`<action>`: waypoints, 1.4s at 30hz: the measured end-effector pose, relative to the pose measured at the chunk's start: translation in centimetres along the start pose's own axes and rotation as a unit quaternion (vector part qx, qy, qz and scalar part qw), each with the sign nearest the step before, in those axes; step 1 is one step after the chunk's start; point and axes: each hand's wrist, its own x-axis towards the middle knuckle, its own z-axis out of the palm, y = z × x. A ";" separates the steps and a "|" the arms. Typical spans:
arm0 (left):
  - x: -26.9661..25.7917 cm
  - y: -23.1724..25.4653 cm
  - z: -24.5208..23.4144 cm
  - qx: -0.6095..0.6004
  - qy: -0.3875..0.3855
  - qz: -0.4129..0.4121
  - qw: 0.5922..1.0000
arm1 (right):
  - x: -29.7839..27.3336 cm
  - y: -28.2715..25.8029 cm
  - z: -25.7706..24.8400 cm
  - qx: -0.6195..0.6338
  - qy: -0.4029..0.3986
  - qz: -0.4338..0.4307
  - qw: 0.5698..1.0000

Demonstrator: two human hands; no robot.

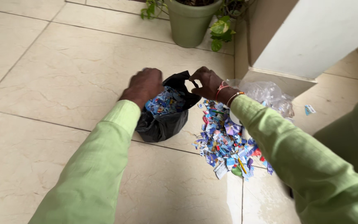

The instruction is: The person picks up scraps of paper, light bulb packaging, and plastic from the floor by hand and places them into a black trash bag.

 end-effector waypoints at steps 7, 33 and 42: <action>1.1 2.5 4.9 -0.003 -0.060 0.019 0.998 | -3.8 -3.4 0.7 0.208 0.002 0.021 0.978; 4.1 -7.5 10.4 -0.009 -0.054 -0.048 0.997 | 1.0 5.6 13.7 -0.008 -0.151 0.157 0.976; 3.5 -1.4 10.0 -0.022 -0.049 0.044 0.998 | 0.5 2.6 12.0 0.044 -0.106 0.057 0.992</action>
